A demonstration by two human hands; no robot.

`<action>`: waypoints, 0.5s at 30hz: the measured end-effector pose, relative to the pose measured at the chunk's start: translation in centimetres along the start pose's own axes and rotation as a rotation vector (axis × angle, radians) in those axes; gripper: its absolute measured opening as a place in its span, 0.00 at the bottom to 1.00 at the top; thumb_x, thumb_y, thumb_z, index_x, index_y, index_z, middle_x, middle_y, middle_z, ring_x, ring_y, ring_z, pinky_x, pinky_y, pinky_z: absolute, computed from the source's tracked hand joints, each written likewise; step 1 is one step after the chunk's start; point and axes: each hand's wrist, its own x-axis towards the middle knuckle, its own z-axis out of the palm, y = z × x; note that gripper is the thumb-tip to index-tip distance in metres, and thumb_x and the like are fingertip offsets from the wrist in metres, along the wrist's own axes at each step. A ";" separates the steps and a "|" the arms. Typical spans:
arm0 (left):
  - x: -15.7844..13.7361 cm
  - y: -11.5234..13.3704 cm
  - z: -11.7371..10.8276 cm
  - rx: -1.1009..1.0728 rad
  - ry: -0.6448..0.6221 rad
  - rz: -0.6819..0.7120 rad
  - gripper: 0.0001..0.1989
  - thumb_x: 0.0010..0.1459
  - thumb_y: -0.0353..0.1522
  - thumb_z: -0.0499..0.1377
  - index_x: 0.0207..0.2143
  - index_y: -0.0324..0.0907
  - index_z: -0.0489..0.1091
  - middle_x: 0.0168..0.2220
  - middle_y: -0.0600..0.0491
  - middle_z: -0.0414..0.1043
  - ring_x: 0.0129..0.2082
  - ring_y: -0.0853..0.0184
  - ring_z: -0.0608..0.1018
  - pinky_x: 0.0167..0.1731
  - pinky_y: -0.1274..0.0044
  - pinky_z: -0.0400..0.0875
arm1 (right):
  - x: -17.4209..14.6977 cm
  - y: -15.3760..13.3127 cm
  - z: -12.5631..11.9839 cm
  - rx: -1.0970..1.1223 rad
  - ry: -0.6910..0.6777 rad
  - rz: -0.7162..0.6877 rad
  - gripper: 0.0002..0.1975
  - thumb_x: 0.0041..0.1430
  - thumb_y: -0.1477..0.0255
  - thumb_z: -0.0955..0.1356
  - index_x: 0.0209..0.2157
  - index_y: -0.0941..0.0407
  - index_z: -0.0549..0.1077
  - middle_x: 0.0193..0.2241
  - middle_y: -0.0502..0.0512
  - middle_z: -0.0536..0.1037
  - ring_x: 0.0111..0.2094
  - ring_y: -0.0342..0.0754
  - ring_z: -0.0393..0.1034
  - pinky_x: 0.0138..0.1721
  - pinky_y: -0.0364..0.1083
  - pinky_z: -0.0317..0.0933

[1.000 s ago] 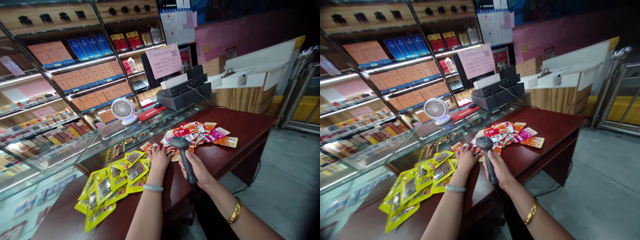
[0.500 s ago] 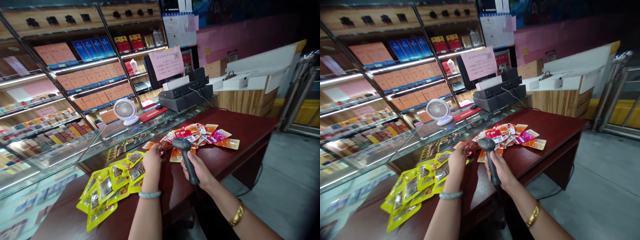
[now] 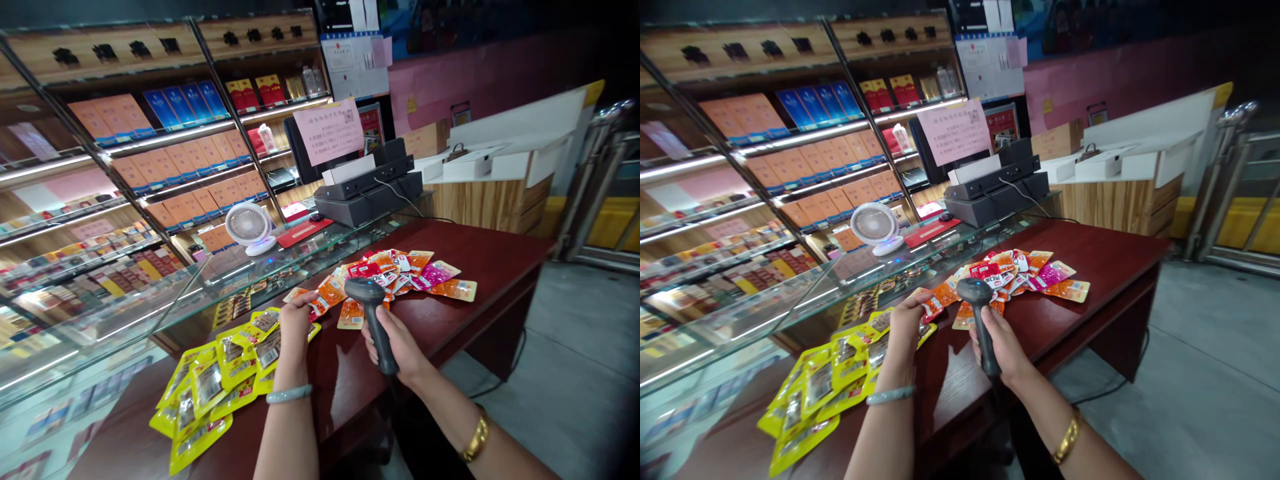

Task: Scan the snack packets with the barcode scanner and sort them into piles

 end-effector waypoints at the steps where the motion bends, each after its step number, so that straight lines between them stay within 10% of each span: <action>1: 0.1 0.0 0.0 0.052 0.019 0.061 0.20 0.40 0.21 0.51 0.30 0.42 0.80 0.32 0.54 0.79 0.35 0.68 0.79 0.39 0.76 0.74 | 0.0 0.0 0.0 0.003 0.001 0.000 0.21 0.56 0.49 0.67 0.34 0.54 0.64 0.19 0.43 0.67 0.12 0.37 0.57 0.11 0.38 0.53; 15: -0.2 0.3 -0.6 0.174 0.082 0.387 0.19 0.42 0.22 0.49 0.27 0.43 0.79 0.41 0.52 0.79 0.43 0.66 0.78 0.47 0.73 0.72 | 0.2 0.3 -0.4 -0.009 -0.029 0.068 0.22 0.57 0.49 0.67 0.40 0.54 0.66 0.18 0.43 0.68 0.12 0.38 0.57 0.11 0.37 0.53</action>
